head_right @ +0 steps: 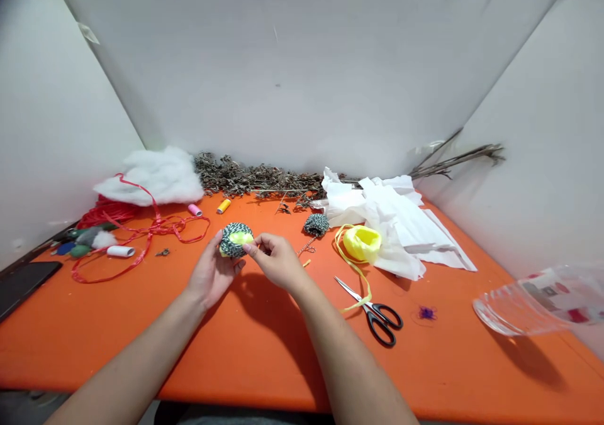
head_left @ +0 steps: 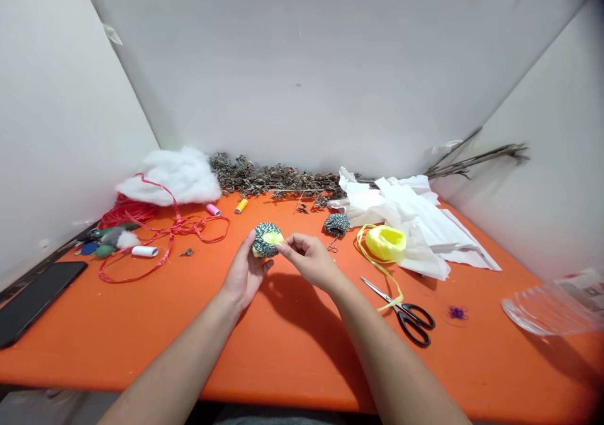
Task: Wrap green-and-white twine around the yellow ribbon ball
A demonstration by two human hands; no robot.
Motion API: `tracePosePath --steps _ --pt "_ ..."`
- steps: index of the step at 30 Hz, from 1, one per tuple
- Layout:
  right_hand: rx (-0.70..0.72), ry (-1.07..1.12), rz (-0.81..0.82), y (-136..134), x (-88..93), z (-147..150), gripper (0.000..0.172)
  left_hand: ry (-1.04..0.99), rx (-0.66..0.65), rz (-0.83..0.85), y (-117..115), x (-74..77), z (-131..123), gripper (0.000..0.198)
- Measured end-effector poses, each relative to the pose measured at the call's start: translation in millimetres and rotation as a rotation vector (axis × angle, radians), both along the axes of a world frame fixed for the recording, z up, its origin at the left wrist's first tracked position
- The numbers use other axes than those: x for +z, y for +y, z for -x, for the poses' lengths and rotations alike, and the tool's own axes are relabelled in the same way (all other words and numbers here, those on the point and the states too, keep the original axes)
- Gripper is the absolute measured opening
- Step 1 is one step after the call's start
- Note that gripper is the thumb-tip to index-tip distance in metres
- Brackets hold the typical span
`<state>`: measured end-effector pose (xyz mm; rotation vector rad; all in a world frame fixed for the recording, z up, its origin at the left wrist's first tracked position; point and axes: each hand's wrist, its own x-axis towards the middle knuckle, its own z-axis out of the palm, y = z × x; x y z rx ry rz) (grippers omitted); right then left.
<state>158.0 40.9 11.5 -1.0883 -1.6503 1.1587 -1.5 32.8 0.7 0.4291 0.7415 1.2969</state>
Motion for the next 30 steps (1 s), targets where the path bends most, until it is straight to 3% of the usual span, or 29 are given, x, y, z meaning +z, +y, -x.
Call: tracePosePath --steps 7,30 --pt "-0.003 -0.019 0.014 -0.7 -1.6 1.1 0.045 0.135 0.039 -0.081 -2.5 -4.1 -2.1 0.043" --pt "0.047 0.068 0.130 -0.7 10.2 -2.6 0.054 0.150 -0.048 0.013 -0.4 -7.7 -1.2 0.040"
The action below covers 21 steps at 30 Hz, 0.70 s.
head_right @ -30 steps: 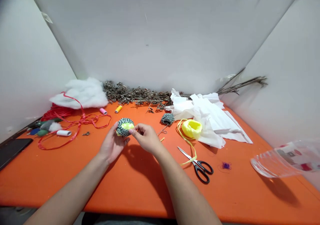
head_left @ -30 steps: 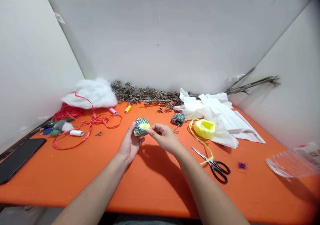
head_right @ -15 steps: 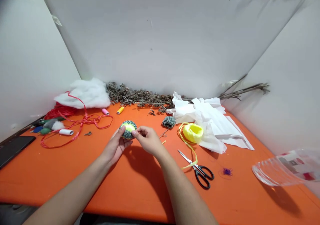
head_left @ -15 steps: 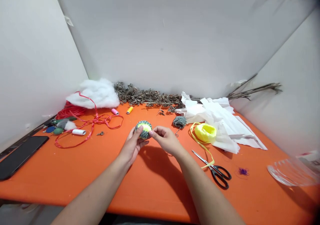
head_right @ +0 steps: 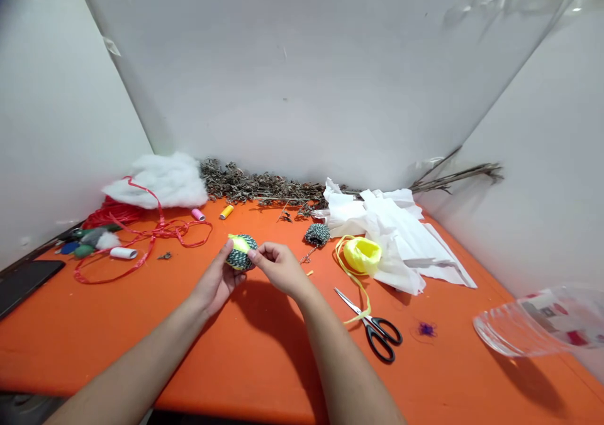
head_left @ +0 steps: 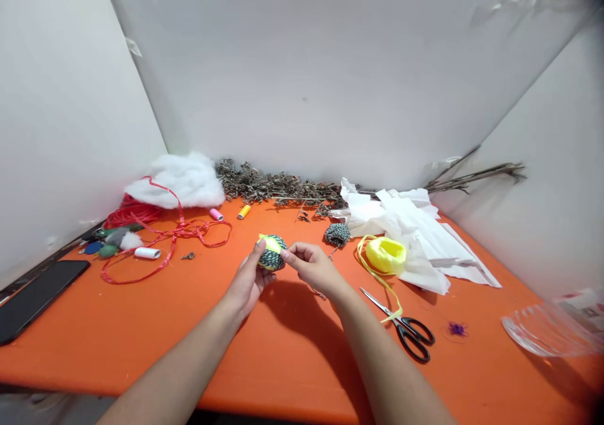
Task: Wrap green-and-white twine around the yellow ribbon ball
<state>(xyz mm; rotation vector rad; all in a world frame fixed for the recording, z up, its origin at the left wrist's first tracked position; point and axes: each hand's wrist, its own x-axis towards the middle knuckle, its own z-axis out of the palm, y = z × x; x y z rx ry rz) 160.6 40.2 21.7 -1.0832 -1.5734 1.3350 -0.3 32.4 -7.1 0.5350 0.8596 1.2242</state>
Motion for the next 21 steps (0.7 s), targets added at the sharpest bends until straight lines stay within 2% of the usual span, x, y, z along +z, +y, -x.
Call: tracePosePath --steps 5,13,21 --pt "-0.001 0.004 0.009 0.8 -0.8 -1.1 0.055 -0.011 -0.047 0.048 1.4 2.2 0.1 0.041" --pt "-0.032 -0.012 -0.027 2.9 -4.2 -2.5 0.053 0.015 -0.030 0.012 -1.9 1.2 -1.2 0.037" --pt "-0.021 -0.027 -0.035 3.3 -6.1 -2.5 0.053 -0.055 -0.028 0.011 -1.2 5.4 0.7 0.030"
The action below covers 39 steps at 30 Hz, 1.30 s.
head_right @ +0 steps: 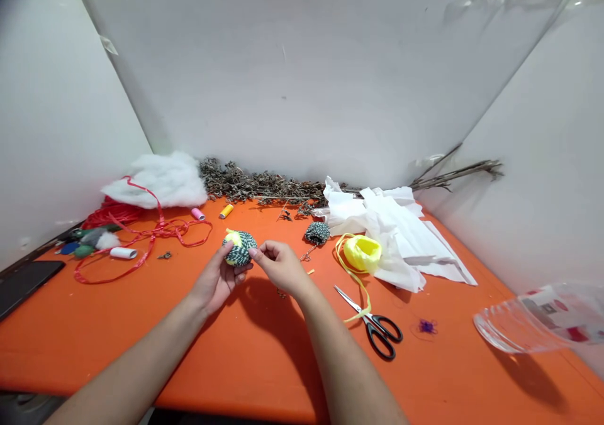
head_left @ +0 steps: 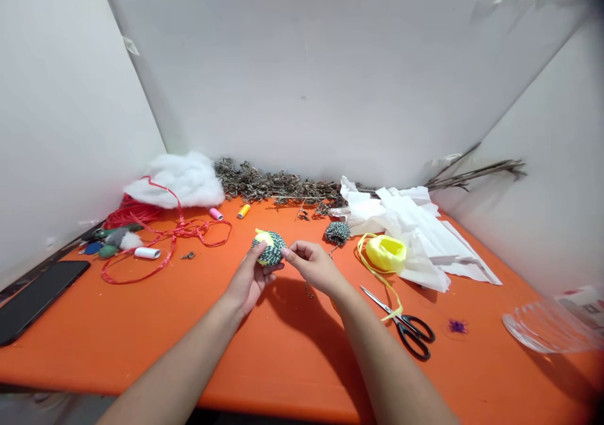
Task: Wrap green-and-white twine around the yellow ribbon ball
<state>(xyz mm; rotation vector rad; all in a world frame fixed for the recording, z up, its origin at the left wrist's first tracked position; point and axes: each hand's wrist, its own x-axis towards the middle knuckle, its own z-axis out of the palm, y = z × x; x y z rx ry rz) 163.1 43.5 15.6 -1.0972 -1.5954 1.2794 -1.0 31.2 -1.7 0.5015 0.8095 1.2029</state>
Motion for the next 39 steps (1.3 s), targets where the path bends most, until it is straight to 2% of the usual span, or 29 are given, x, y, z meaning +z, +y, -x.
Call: tracePosePath --steps 5,16,22,31,39 --pt "0.010 -0.011 0.004 -1.7 2.8 0.5 0.055 -0.021 -0.026 -0.005 -1.2 0.6 -1.1 0.037" --pt "-0.011 -0.035 0.000 -3.8 5.5 1.9 0.054 0.002 0.055 -0.027 4.0 -6.6 -0.9 0.037" --pt "0.004 -0.014 0.008 -3.7 6.4 1.9 0.056 0.013 0.047 -0.049 0.9 -3.1 -0.6 0.037" --pt "0.042 0.011 0.040 -5.8 11.7 -2.7 0.054 -0.064 0.058 0.038 1.5 0.6 -1.3 0.022" --pt "0.039 0.002 0.039 -2.9 7.8 -2.1 0.053 -0.139 0.114 0.079 2.2 8.9 0.2 0.020"
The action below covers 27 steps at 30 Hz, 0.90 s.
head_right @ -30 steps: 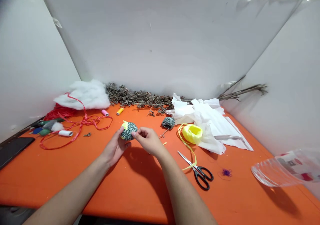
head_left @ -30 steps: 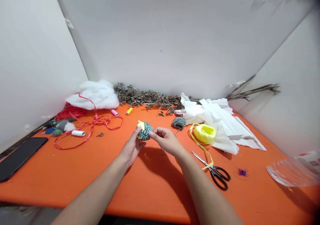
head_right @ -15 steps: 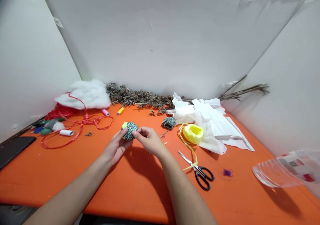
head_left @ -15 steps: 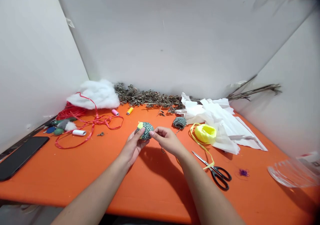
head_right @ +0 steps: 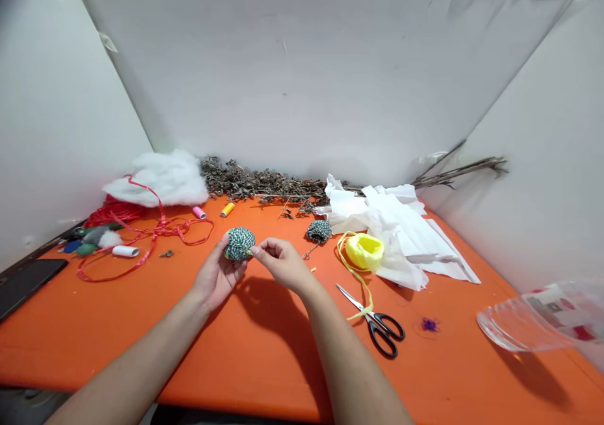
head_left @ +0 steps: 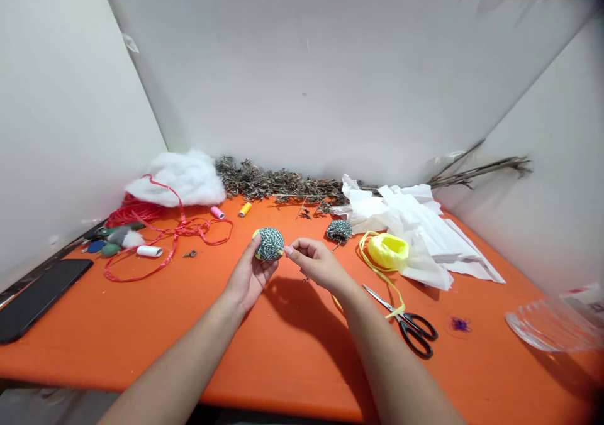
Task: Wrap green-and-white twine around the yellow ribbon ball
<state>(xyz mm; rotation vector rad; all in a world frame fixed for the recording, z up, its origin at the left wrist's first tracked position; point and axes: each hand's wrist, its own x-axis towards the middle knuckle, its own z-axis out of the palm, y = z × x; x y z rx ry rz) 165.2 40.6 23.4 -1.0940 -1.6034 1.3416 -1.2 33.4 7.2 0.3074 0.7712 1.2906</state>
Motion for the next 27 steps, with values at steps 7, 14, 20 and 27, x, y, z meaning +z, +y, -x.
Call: tracePosePath --steps 7,14,20,27 --pt "0.004 -0.006 -0.009 -7.2 7.8 2.1 0.052 -0.031 0.023 0.001 0.5 1.2 0.1 0.018" --pt "-0.008 -0.026 -0.014 -8.4 8.2 2.8 0.050 -0.032 0.037 0.007 1.4 -1.6 1.1 0.019" --pt "-0.003 -0.034 -0.020 -8.0 7.6 2.9 0.051 -0.015 0.047 0.028 1.3 -2.0 1.1 0.021" --pt "-0.006 -0.025 -0.027 -8.3 7.4 3.4 0.051 -0.024 0.063 0.029 2.9 -4.0 2.0 0.017"
